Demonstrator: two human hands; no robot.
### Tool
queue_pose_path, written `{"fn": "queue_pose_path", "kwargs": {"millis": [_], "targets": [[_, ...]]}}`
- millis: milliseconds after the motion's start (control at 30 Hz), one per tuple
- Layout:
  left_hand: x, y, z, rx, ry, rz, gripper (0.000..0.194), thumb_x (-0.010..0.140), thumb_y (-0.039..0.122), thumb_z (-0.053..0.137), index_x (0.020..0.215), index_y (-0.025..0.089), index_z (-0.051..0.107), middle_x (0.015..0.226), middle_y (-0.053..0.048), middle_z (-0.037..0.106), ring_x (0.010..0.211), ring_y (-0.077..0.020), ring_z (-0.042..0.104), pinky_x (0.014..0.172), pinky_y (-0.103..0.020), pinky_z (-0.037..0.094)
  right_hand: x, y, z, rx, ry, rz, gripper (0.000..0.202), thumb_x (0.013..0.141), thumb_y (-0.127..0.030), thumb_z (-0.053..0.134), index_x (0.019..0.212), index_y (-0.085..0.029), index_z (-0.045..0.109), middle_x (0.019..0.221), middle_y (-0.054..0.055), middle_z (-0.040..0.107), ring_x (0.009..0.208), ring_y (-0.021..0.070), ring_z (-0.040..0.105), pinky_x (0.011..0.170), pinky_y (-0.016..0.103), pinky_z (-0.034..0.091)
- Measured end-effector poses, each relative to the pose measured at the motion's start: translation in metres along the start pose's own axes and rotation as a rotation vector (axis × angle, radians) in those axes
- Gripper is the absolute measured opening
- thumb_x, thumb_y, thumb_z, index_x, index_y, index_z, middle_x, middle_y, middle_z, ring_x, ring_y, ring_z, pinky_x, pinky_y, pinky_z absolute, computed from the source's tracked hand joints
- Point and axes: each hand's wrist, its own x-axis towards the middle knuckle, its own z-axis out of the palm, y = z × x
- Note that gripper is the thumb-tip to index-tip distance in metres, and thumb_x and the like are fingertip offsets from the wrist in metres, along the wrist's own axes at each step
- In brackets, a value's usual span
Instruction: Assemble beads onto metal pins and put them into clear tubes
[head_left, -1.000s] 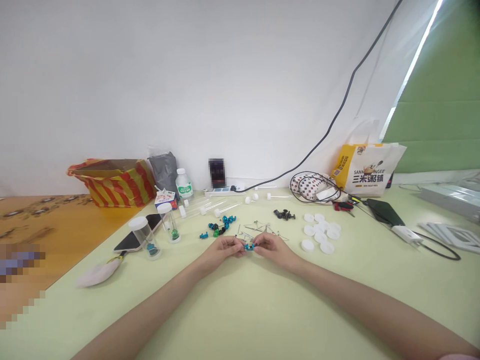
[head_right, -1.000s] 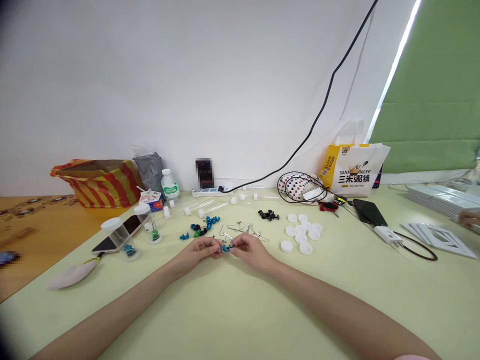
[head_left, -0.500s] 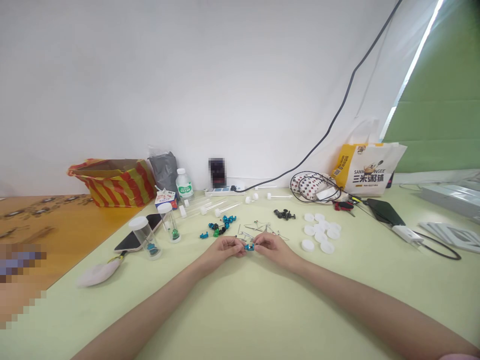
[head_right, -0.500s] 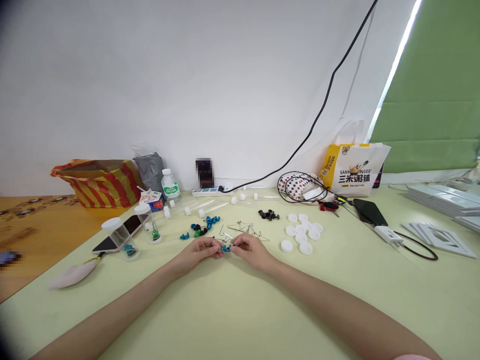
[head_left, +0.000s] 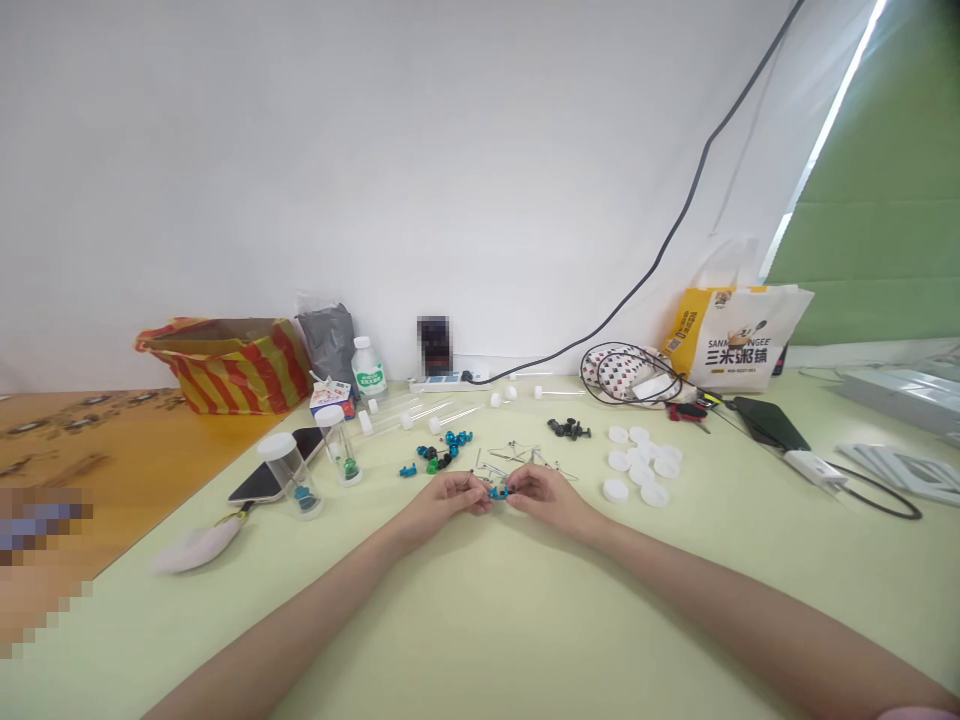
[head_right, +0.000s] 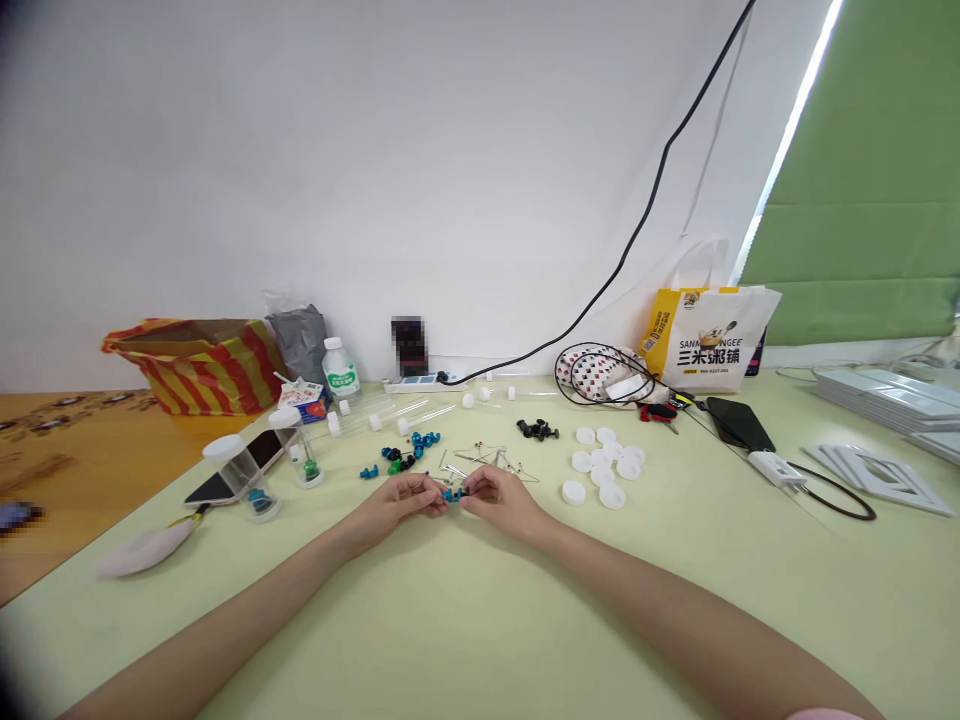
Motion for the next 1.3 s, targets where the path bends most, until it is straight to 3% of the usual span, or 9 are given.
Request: {"fn": "queue_pose_path", "kwargs": {"millis": [400, 767, 1300], "targets": [[0.0009, -0.0026, -0.0009, 0.022, -0.003, 0.006, 0.027, 0.075, 0.039, 0.059, 0.075, 0.013, 0.063, 0.084, -0.008, 0.065, 0.079, -0.0169, 0.059, 0.076, -0.029, 0.046, 0.0014, -0.0012, -0.0006, -0.058, 0.012, -0.015, 0.027, 0.072, -0.043, 0.061, 0.075, -0.016, 0.058, 0.094, 0.006, 0.059, 0.083, 0.0164, 0.056, 0.074, 0.030, 0.045], [0.0004, -0.0009, -0.0007, 0.007, -0.006, -0.003, 0.026, 0.075, 0.039, 0.060, 0.075, 0.013, 0.063, 0.083, -0.008, 0.065, 0.080, -0.0176, 0.059, 0.076, -0.029, 0.046, -0.0010, -0.0045, -0.0004, -0.006, 0.002, 0.014, 0.030, 0.069, -0.039, 0.065, 0.087, -0.017, 0.057, 0.090, 0.004, 0.061, 0.080, 0.0152, 0.058, 0.075, 0.031, 0.046], [0.0007, -0.0018, -0.0004, 0.021, -0.014, 0.000, 0.025, 0.076, 0.038, 0.058, 0.078, 0.013, 0.063, 0.083, -0.007, 0.066, 0.081, -0.0178, 0.060, 0.078, -0.031, 0.045, 0.0003, -0.0039, -0.0008, -0.005, 0.000, 0.004, 0.025, 0.072, -0.039, 0.062, 0.076, -0.016, 0.054, 0.095, 0.006, 0.059, 0.083, 0.0159, 0.057, 0.074, 0.030, 0.045]]}}
